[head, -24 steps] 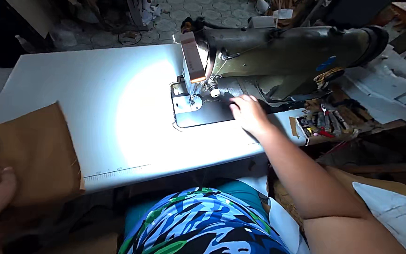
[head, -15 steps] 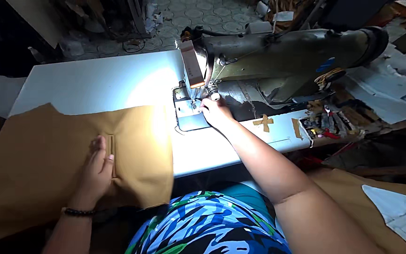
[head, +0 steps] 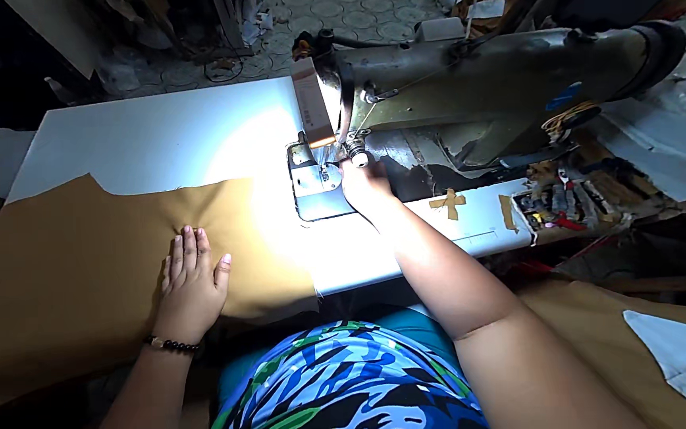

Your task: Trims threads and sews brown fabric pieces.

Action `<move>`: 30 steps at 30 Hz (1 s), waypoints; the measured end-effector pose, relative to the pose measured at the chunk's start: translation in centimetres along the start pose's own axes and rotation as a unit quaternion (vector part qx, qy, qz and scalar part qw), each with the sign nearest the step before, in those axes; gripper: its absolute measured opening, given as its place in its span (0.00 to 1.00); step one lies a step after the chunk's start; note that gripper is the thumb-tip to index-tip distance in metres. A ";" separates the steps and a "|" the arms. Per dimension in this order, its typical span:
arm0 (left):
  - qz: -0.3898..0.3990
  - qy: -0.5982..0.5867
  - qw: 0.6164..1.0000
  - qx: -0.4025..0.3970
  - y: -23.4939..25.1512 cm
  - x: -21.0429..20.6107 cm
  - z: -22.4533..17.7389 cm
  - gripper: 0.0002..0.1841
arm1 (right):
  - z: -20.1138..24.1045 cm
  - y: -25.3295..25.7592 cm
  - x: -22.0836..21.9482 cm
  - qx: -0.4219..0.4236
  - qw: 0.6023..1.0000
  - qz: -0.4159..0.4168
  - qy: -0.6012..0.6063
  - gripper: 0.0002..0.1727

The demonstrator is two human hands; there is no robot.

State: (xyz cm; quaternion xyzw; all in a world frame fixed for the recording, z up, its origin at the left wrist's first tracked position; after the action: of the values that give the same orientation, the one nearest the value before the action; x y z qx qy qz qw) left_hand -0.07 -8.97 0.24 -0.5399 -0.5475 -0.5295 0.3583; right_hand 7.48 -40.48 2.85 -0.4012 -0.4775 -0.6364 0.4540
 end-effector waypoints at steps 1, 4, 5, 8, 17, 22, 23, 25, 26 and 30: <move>-0.003 0.005 1.000 -0.004 0.2 0.0 0.1 0.39 | 0.0 0.2 0.2 -0.015 1.000 0.016 -0.004 0.17; 0.012 0.009 1.000 0.004 0.3 0.4 1.4 0.38 | -0.8 0.6 0.6 -0.006 1.000 0.020 -0.007 0.19; 0.013 0.006 1.000 0.013 0.3 0.8 2.5 0.38 | -1.8 1.0 0.8 -0.016 1.000 0.002 0.013 0.19; 0.013 -0.002 0.997 0.074 1.0 1.9 7.6 0.39 | -5.7 2.5 1.1 -0.030 0.998 -0.016 0.061 0.18; -0.025 -0.010 0.991 0.130 3.2 2.8 19.9 0.38 | -4.9 1.2 -0.3 -0.194 0.655 0.066 0.727 0.11; -0.042 -0.016 0.997 0.069 3.1 2.2 14.8 0.40 | -7.7 1.7 -0.2 -0.209 0.779 0.014 0.591 0.18; -0.039 -0.014 0.998 0.050 2.8 2.0 12.9 0.41 | -10.0 1.8 0.5 -0.245 0.784 -0.048 0.568 0.20; -0.031 -0.005 0.999 0.013 1.6 1.4 8.3 0.40 | -14.6 1.8 1.8 -0.297 0.812 -0.155 0.477 0.21; -0.031 -0.003 1.000 -0.003 1.0 1.0 5.8 0.41 | -15.8 1.9 2.5 -0.294 0.837 -0.193 0.419 0.21; -0.020 -0.047 0.998 -0.048 -1.6 -0.4 -3.5 0.43 | -9.6 2.0 3.4 -0.100 0.934 -0.154 0.305 0.18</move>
State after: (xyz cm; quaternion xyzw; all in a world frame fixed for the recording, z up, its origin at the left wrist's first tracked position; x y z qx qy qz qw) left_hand -2.21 -12.22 0.19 -0.5695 -0.5483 -0.5364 0.2956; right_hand 7.80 -50.73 4.45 -0.1526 -0.3056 -0.8349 0.4315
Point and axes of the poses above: each hand's wrist, its own y-axis towards the middle knuckle, its own x-axis out of the back of the hand, z = x × y, the point moved 8 cm from there along y, towards the middle knuckle, and after that the axes turned 8 degrees about -z, right-handed, at the moved point
